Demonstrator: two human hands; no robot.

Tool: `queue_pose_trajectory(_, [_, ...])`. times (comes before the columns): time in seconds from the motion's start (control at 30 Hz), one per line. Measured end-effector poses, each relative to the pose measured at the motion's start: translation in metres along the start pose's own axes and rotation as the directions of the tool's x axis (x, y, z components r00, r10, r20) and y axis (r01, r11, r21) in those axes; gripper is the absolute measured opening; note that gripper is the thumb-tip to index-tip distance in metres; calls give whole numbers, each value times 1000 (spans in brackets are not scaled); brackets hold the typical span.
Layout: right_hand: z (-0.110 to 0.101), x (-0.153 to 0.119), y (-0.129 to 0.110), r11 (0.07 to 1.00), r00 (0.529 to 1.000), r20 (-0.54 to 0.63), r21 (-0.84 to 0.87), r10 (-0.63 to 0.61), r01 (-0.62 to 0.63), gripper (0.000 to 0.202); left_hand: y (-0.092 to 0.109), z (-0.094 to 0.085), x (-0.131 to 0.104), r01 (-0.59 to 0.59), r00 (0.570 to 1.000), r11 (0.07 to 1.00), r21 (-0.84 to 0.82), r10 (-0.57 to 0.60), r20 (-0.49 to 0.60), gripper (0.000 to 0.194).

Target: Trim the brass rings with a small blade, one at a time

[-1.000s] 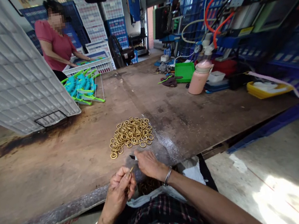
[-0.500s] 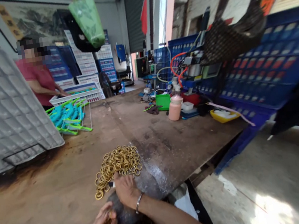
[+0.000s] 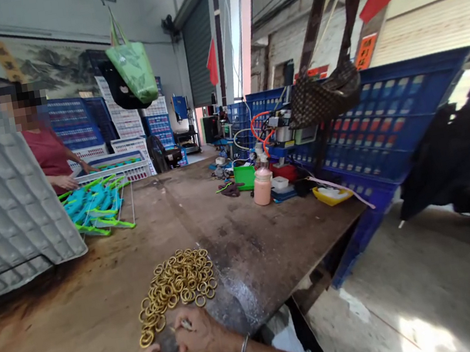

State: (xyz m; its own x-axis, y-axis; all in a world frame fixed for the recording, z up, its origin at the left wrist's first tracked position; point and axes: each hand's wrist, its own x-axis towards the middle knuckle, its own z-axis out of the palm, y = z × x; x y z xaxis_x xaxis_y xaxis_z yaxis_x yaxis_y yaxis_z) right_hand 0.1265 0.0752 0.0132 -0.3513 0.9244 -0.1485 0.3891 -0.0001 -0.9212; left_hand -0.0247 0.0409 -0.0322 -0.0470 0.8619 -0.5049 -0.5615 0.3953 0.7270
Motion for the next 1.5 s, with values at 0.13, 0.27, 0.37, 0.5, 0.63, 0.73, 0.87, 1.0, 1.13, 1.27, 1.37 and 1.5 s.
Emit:
queue_pose_trajectory(0.13, [-5,-14,-10,975,994,103,214,36,-57,7,-2,13,-14,-127,990,981,150,114,88,51])
queue_pose_trajectory(0.27, [-7,-18,-10,950,983,178,298,39,-92,6,1,24,-29,-172,965,964,201,124,231,31])
queue_pose_trajectory(0.37, [-3,-17,-3,918,973,223,370,59,-141,13,2,25,-33,-234,965,935,268,189,182,28])
queue_pose_trajectory(0.5, [2,-15,3,952,990,130,291,59,-95,19,4,25,-39,-388,922,807,446,334,196,26])
queue_pose_trajectory(0.63, [2,-13,2,992,999,32,121,29,-32,21,6,28,-42,-429,903,762,485,369,220,26])
queue_pose_trajectory(0.73, [1,-11,1,1000,1000,-24,25,-8,9,15,5,29,-41,-327,944,841,432,266,196,28])
queue_pose_trajectory(0.87, [3,-10,2,996,997,-57,-76,-57,53,10,4,28,-38,-250,962,880,404,181,202,31])
queue_pose_trajectory(1.0, [6,-11,4,993,998,-47,-110,-45,40,10,2,25,-36,-171,961,926,337,81,264,30])
queue_pose_trajectory(1.13, [5,-11,3,1000,1000,7,-6,-22,22,14,3,27,-38,-96,964,972,216,36,264,29])
queue_pose_trajectory(1.27, [0,-11,2,999,999,-21,-25,38,-39,19,7,31,-40,-39,972,990,137,6,234,30])
queue_pose_trajectory(1.37, [-2,-14,4,968,999,-44,-252,-33,21,19,8,32,-40,-65,978,991,119,40,206,31])
queue_pose_trajectory(1.5, [3,-19,8,812,992,64,-571,-105,123,15,3,30,-37,-150,969,976,158,114,220,30])
